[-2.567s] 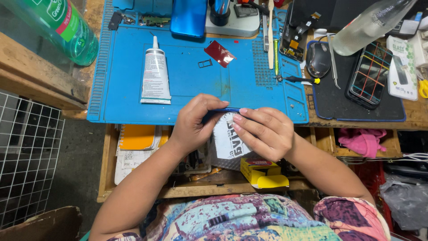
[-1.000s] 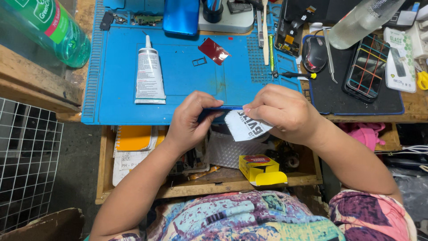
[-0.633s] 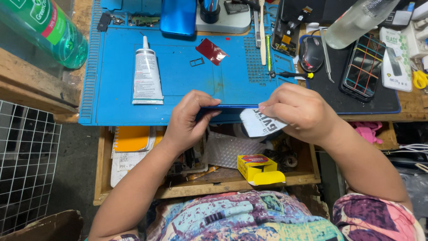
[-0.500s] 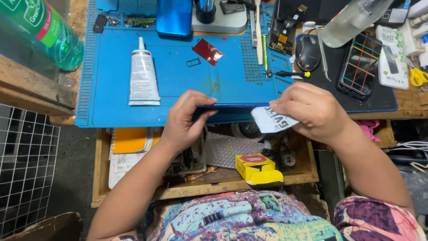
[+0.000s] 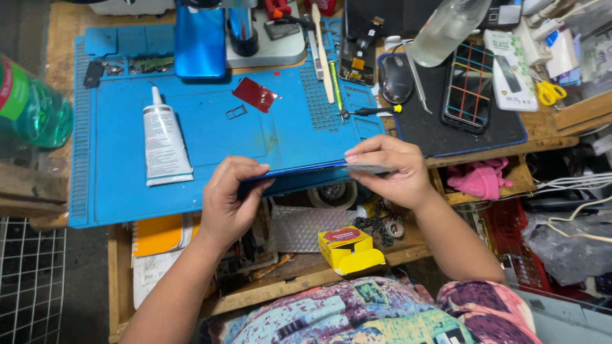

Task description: The person wipes the side of a mobile phone with a cloth, picks up a blue back panel and a component, then uses a screwdriver to remove screws from the internal chassis.

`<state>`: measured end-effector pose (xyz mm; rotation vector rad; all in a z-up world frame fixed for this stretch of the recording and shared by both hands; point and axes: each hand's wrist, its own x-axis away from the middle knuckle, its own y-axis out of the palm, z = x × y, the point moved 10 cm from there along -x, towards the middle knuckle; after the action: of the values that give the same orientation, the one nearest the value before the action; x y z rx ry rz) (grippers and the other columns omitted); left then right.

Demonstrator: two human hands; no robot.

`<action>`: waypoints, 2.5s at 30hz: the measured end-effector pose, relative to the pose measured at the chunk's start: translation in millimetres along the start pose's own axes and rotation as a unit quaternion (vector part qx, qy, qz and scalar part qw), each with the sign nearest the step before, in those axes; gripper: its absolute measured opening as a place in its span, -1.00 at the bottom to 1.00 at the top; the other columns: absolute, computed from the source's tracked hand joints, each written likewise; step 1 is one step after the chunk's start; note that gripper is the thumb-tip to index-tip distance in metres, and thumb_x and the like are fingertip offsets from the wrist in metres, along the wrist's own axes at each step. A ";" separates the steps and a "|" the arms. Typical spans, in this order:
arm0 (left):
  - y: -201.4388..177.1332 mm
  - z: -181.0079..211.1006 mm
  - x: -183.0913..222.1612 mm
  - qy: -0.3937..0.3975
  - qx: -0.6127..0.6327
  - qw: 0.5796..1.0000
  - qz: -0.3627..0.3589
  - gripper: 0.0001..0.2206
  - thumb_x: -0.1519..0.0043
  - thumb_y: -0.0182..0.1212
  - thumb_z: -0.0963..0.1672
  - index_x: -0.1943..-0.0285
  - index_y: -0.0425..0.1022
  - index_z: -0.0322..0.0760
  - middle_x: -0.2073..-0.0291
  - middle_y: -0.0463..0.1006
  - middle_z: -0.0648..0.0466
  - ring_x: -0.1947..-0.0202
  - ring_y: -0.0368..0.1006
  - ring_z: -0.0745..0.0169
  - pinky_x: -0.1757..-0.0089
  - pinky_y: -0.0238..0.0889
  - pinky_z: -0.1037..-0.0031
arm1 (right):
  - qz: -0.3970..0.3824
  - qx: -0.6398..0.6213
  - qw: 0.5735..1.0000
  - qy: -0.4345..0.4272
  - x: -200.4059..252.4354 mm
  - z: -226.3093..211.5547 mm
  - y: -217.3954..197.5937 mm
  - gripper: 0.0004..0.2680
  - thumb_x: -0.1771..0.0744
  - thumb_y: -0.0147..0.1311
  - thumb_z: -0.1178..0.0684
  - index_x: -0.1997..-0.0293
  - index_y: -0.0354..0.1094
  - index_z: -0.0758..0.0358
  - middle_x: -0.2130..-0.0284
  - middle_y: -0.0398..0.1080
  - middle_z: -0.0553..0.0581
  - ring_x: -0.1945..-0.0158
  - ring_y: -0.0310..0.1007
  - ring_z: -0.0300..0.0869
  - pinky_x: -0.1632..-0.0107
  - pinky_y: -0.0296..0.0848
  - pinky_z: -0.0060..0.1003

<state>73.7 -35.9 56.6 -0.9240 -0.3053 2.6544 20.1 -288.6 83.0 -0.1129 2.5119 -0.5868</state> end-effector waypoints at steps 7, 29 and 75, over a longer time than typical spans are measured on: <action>-0.9 0.9 0.9 -0.001 0.004 1.000 0.009 -0.74 -0.15 0.38 -0.34 0.05 0.49 -0.33 0.18 0.55 -0.02 0.16 0.52 0.18 0.12 0.39 0.48 | 0.048 -0.073 0.996 0.013 -0.7 9.1 5.7 -0.83 -0.27 0.32 0.36 0.13 0.54 0.28 0.17 0.58 0.23 0.09 0.64 -0.15 -0.03 0.62 -0.31; 0.8 30.9 -22.4 -0.017 -0.067 0.998 -0.008 -0.75 -0.12 0.33 -0.28 0.06 0.44 -0.34 0.19 0.59 -0.06 0.19 0.58 0.08 0.15 0.43 0.40 | -0.126 0.095 0.973 -0.171 -92.5 -151.0 31.3 -0.77 -0.30 0.28 0.27 -0.04 0.44 0.31 0.14 0.54 0.16 0.06 0.61 -0.01 0.00 0.56 -0.18; -6.8 30.2 -22.1 -0.006 0.188 0.979 0.079 -0.82 -0.29 0.25 -0.36 0.01 0.47 -0.38 0.05 0.64 -0.04 0.01 0.61 0.22 -0.05 0.50 0.45 | -0.071 0.025 0.992 -0.100 -91.9 -109.3 25.2 -0.89 -0.31 0.22 0.41 0.20 0.46 0.39 0.28 0.51 0.18 0.05 0.66 -0.05 0.02 0.64 -0.30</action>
<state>72.5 -40.5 94.3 -0.8360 0.2727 2.7221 40.3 -205.5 200.1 -0.3173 2.3069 -0.6618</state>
